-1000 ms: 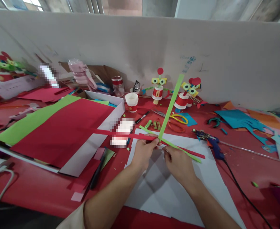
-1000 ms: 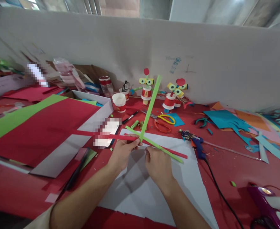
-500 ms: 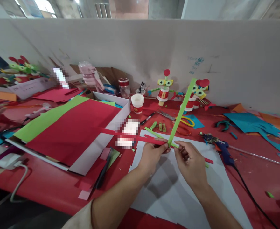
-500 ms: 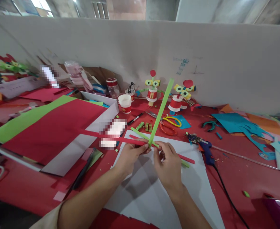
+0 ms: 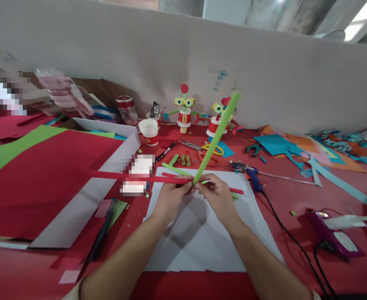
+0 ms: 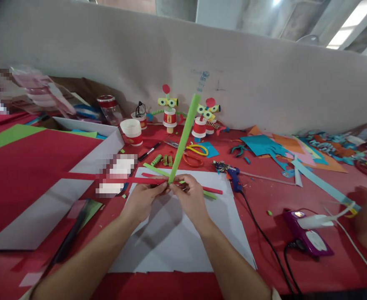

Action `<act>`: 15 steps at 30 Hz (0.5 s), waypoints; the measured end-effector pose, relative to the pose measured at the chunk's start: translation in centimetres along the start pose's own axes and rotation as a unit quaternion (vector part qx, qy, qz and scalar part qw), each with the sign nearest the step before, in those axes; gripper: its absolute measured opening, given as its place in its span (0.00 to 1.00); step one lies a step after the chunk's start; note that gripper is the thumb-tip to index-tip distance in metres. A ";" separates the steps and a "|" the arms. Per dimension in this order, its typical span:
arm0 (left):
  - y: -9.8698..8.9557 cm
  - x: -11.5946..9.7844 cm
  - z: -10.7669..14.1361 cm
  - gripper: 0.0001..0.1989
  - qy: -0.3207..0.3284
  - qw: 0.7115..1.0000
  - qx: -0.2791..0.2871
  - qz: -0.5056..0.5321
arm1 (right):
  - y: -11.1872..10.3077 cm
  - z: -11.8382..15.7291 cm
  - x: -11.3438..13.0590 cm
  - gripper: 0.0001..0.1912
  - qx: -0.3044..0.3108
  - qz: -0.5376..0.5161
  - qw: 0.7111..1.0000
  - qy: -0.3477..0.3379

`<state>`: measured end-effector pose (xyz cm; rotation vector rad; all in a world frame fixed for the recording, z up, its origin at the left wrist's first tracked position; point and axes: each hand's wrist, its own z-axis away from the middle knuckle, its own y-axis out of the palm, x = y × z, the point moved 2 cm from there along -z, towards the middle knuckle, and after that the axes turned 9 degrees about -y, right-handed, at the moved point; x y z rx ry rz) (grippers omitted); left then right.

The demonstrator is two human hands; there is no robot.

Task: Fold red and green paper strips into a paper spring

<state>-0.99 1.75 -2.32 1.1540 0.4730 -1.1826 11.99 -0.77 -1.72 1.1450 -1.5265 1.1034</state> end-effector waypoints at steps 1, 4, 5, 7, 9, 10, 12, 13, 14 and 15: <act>0.0 0.0 0.0 0.11 0.003 1.000 0.001 -0.003 | -0.1 -0.1 -0.2 0.07 -0.007 -0.001 1.000 0.001; -0.2 0.1 -0.2 0.12 0.021 1.000 0.005 0.001 | -0.2 -0.3 -0.6 0.06 -0.019 -0.019 1.000 -0.008; -0.2 0.0 -0.2 0.13 0.028 1.000 0.010 0.000 | -0.1 -0.4 -0.7 0.06 -0.018 -0.028 0.999 -0.013; -0.1 -0.1 -0.1 0.11 0.044 0.999 0.016 -0.011 | 0.0 -0.3 -0.7 0.05 -0.012 -0.038 0.999 -0.013; 0.0 -0.2 0.1 0.09 0.055 0.998 0.016 -0.032 | 0.1 -0.3 -0.5 0.06 -0.010 -0.043 0.999 -0.003; 0.1 -0.3 0.3 0.08 0.057 0.997 0.016 -0.040 | 0.1 -0.2 -0.4 0.06 -0.012 -0.046 0.999 0.001; 0.2 -0.5 0.5 0.07 0.052 0.997 0.022 -0.051 | 0.1 -0.2 -0.2 0.07 -0.020 -0.060 0.998 0.007; 0.3 -0.5 0.6 0.08 0.048 0.997 0.027 -0.052 | 0.1 -0.2 -0.1 0.08 -0.024 -0.071 0.997 0.009; 0.3 -0.5 0.7 0.08 0.046 0.997 0.031 -0.051 | 0.1 -0.2 0.0 0.08 -0.026 -0.083 0.996 0.013; 0.3 -0.5 0.7 0.08 0.044 0.997 0.036 -0.049 | 0.1 -0.2 0.0 0.08 -0.028 -0.096 0.995 0.019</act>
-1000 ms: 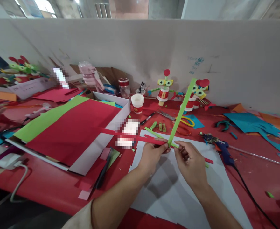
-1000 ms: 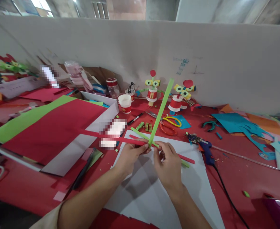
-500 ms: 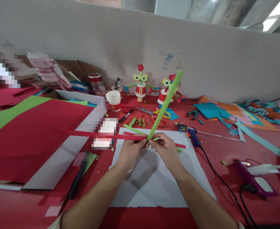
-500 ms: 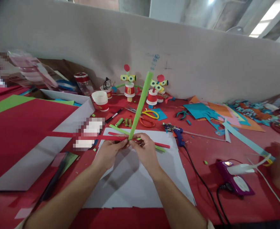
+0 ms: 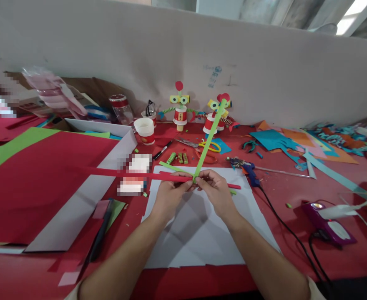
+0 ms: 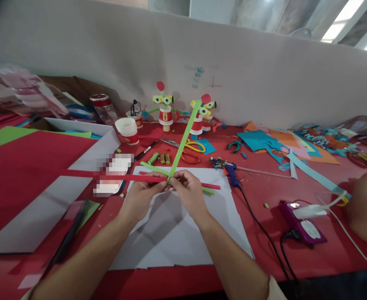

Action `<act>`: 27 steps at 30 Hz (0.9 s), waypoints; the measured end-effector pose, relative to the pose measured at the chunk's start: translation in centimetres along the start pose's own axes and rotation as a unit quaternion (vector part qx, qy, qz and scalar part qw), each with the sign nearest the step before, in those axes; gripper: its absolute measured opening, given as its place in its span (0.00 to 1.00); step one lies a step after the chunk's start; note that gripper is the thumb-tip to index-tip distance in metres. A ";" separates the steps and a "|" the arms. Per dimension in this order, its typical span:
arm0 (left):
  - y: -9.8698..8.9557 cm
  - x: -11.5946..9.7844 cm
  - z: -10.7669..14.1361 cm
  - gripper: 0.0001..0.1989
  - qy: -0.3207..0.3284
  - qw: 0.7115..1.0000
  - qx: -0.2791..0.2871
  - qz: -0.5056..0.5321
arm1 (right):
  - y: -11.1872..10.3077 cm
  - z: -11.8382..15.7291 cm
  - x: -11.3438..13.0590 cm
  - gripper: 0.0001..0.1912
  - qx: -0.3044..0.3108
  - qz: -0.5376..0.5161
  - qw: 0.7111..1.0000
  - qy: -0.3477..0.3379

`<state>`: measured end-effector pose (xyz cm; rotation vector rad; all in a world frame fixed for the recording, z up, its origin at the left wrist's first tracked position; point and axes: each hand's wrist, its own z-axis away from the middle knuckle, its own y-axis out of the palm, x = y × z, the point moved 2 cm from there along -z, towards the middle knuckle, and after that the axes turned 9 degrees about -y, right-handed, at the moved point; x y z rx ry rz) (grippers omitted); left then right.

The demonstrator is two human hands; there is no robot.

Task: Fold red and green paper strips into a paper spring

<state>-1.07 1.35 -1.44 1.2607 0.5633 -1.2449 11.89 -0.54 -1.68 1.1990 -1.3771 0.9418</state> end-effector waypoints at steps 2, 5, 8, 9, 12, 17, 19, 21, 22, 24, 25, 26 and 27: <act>0.0 0.0 0.0 0.09 0.000 1.000 0.008 0.003 | 0.0 0.0 0.1 0.08 0.001 -0.027 1.000 0.015; -0.1 0.0 -0.1 0.09 -0.006 1.000 0.005 0.012 | -0.1 -0.1 0.2 0.07 0.013 -0.060 0.998 0.035; -0.3 0.0 -0.2 0.11 -0.017 0.999 -0.003 0.031 | -0.2 0.0 0.4 0.07 0.028 -0.094 0.994 0.042; -0.3 0.0 -0.2 0.11 -0.019 0.999 -0.005 0.035 | -0.3 0.0 0.5 0.07 0.035 -0.099 0.994 0.040; -0.2 -0.3 0.0 0.11 -0.019 0.999 -0.007 0.035 | -0.3 0.1 0.6 0.08 0.041 -0.072 0.996 0.024; 0.2 -0.5 0.3 0.09 -0.012 1.000 0.014 0.020 | -0.2 0.1 0.6 0.06 0.020 -0.014 1.000 -0.005; 0.2 -0.5 0.3 0.09 -0.011 1.000 0.019 0.018 | -0.2 0.1 0.6 0.06 0.015 -0.001 1.000 -0.005; 0.1 -0.3 0.2 0.08 -0.013 1.000 0.017 0.019 | -0.3 0.2 0.6 0.05 0.007 0.013 1.000 -0.003; 0.1 -0.3 0.2 0.08 -0.014 1.000 0.014 0.019 | -0.3 0.2 0.7 0.05 0.004 0.019 1.000 -0.001; 0.0 -0.2 0.1 0.08 -0.014 1.000 0.002 0.014 | -0.2 0.2 0.7 0.06 0.007 0.023 1.000 0.006; 0.0 -0.1 0.1 0.08 -0.012 1.000 -0.007 0.010 | -0.1 0.3 0.8 0.06 0.012 0.018 1.000 0.013; -0.1 -0.1 0.1 0.08 -0.007 1.000 -0.018 0.008 | -0.1 0.3 0.8 0.06 0.015 0.008 1.000 0.021; -0.2 -0.1 0.1 0.09 -0.001 0.999 -0.031 0.007 | 0.0 0.3 0.8 0.07 0.017 -0.004 0.999 0.031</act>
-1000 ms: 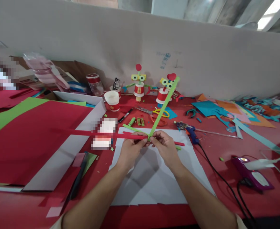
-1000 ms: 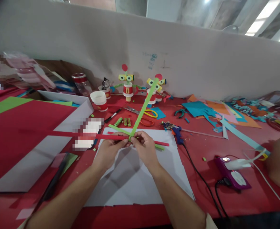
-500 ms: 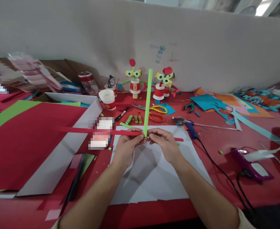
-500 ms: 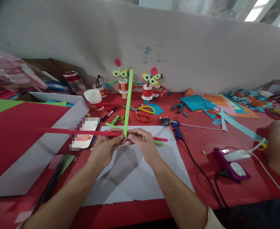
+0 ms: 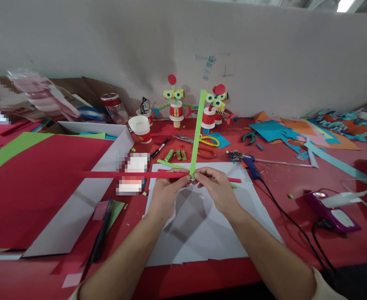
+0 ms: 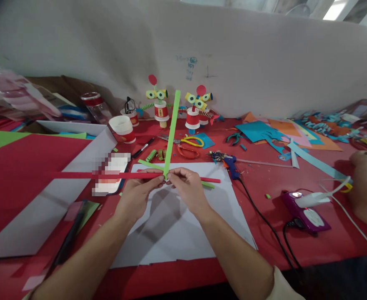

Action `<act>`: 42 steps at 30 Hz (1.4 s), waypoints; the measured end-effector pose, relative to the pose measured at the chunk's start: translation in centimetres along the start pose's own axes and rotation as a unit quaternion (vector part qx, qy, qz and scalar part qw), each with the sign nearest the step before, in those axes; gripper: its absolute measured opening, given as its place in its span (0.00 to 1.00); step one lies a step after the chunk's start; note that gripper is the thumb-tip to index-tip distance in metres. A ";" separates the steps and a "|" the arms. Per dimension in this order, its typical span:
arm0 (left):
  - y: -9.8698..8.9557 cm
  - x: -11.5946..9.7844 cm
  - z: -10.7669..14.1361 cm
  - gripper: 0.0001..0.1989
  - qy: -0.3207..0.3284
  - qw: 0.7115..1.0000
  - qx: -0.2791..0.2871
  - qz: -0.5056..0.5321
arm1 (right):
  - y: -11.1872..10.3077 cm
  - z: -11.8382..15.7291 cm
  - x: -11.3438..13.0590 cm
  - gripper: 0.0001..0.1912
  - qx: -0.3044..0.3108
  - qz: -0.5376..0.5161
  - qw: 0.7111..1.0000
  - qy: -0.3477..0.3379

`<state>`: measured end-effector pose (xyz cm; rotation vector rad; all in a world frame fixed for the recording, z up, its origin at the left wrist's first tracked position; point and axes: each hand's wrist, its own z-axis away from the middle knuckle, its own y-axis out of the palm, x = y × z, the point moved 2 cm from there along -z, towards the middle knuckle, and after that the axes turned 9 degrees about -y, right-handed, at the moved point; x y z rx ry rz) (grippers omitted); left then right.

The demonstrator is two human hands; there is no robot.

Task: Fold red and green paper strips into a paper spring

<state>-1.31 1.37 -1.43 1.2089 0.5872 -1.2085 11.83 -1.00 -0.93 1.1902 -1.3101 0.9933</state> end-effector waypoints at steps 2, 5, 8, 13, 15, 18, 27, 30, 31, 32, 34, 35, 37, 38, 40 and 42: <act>-0.2 0.0 -0.1 0.09 0.011 1.000 -0.024 0.004 | 0.2 0.1 0.0 0.08 0.003 -0.021 1.000 0.014; -0.4 0.1 -0.2 0.09 0.008 0.999 -0.034 0.014 | 0.4 0.3 0.1 0.10 0.006 -0.011 1.000 -0.008; -0.3 0.2 -0.3 0.09 0.005 0.999 -0.025 0.024 | 0.6 0.5 0.1 0.09 -0.002 0.003 0.999 -0.033; 0.0 0.2 -0.1 0.10 0.007 0.999 -0.023 0.033 | 0.6 0.6 0.1 0.09 0.005 -0.016 0.999 -0.041; 0.1 0.3 -0.1 0.10 0.014 0.999 -0.020 0.034 | 0.7 0.6 0.1 0.08 -0.003 -0.020 0.999 -0.039; 0.2 0.4 0.0 0.09 0.025 0.999 -0.010 0.033 | 0.8 0.7 0.1 0.07 -0.029 -0.050 0.998 -0.009; 0.3 0.5 0.2 0.11 -0.007 0.999 -0.025 0.038 | 0.3 0.3 0.3 0.08 0.027 -0.027 0.999 0.004; 0.3 0.5 0.2 0.10 -0.001 0.999 -0.026 0.027 | 0.3 0.4 0.4 0.08 0.009 0.044 0.997 -0.055; 0.3 0.4 0.2 0.09 0.005 1.000 -0.025 0.017 | 0.4 0.4 0.3 0.08 0.003 0.047 0.997 -0.057; 0.3 0.3 0.2 0.09 0.011 1.000 -0.021 0.007 | 0.4 0.4 0.3 0.08 0.000 0.039 0.998 -0.052; 0.2 0.1 0.1 0.09 0.018 1.000 -0.002 -0.008 | 0.4 0.3 0.2 0.08 0.002 0.001 1.000 -0.027; 0.1 0.0 0.1 0.09 0.017 1.000 0.013 -0.013 | 0.3 0.2 0.1 0.08 0.004 -0.021 1.000 -0.010; 0.0 -0.2 0.0 0.09 0.010 0.999 0.039 -0.016 | 0.2 0.0 0.0 0.07 0.004 -0.058 0.998 0.023; -0.1 -0.2 0.0 0.09 0.005 0.999 0.046 -0.016 | 0.1 -0.1 -0.1 0.07 0.002 -0.072 0.997 0.037; -0.2 -0.1 0.0 0.08 -0.001 0.999 0.043 -0.014 | 0.0 -0.2 -0.2 0.07 -0.003 -0.090 0.995 0.052; -0.3 0.1 -0.2 0.07 -0.009 0.999 0.037 -0.004 | 0.0 -0.3 -0.3 0.07 -0.005 -0.097 0.994 0.057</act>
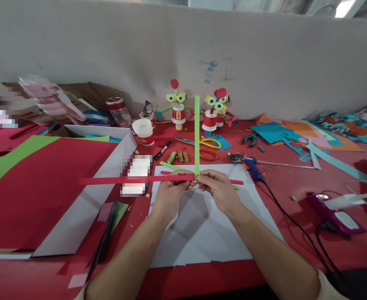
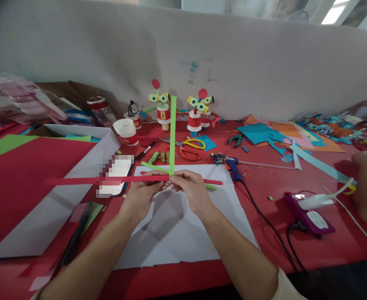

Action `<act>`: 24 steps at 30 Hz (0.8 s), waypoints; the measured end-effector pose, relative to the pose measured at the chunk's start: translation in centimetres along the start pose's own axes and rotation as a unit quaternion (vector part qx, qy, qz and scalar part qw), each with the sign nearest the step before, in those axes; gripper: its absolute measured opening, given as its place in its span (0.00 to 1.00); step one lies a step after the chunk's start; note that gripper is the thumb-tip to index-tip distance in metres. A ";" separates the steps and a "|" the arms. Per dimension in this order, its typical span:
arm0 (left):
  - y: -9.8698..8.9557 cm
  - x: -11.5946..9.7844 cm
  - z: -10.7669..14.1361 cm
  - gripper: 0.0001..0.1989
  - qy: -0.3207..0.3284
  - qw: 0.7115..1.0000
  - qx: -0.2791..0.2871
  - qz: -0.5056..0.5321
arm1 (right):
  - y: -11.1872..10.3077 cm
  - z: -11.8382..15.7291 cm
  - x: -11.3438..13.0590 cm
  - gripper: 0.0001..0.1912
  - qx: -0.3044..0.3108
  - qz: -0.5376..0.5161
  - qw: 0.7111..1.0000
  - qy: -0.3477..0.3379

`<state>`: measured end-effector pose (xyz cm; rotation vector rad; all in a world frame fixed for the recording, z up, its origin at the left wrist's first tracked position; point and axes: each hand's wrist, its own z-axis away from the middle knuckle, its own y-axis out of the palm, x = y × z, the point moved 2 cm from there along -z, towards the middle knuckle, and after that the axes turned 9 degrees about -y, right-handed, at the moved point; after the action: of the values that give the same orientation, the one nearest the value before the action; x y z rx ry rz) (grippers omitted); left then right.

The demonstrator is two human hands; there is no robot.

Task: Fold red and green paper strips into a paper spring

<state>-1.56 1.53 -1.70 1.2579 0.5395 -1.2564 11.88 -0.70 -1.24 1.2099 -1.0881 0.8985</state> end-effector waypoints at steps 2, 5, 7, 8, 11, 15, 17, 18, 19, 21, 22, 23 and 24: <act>-0.1 0.3 -0.2 0.08 -0.011 1.000 -0.007 0.019 | 0.0 0.0 -0.1 0.07 0.000 -0.002 1.000 0.003; -0.2 0.6 -0.4 0.09 -0.033 0.998 -0.022 0.052 | 0.2 0.1 -0.1 0.07 0.001 -0.003 1.000 0.007; -0.2 0.7 -0.6 0.09 -0.046 0.997 -0.026 0.057 | 0.3 0.1 -0.1 0.07 0.002 0.001 1.000 0.001; -0.2 0.7 -0.6 0.10 -0.049 0.997 -0.026 0.054 | 0.3 0.2 -0.1 0.07 0.002 0.006 1.000 -0.003; -0.2 0.9 -0.8 0.11 -0.045 0.998 -0.025 0.041 | 0.4 0.2 -0.6 0.07 0.002 0.019 1.000 -0.016; 0.0 1.1 -0.8 0.12 -0.023 0.999 -0.040 0.024 | 0.3 0.2 -1.3 0.08 0.007 0.046 0.998 -0.037; 0.2 1.1 -0.7 0.11 0.000 0.999 -0.046 0.019 | 0.3 0.3 -1.3 0.08 0.015 0.075 0.996 -0.048; 0.3 1.0 -0.6 0.10 0.008 0.999 -0.050 0.014 | 0.3 0.3 -1.2 0.07 0.022 0.097 0.993 -0.056; 0.3 1.0 -0.5 0.09 0.015 0.998 -0.055 0.009 | 0.3 0.4 -1.0 0.07 0.028 0.123 0.990 -0.066; 0.5 0.9 -0.4 0.08 0.023 0.997 -0.071 0.005 | 0.4 0.4 -0.6 0.06 0.039 0.168 0.981 -0.092; 0.5 0.9 -0.4 0.08 0.026 0.997 -0.078 0.008 | 0.5 0.4 -0.5 0.06 0.042 0.178 0.978 -0.098; 0.6 0.8 -0.3 0.08 0.029 0.996 -0.080 0.014 | 0.5 0.4 -0.4 0.06 0.039 0.174 0.979 -0.096; 0.7 0.8 -0.3 0.09 0.030 0.996 -0.076 0.024 | 0.5 0.4 -0.5 0.07 0.030 0.159 0.983 -0.084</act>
<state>-0.63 1.35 -2.19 1.1771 0.6328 -1.1195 11.18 -1.01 -1.56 1.1967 -1.4284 1.0923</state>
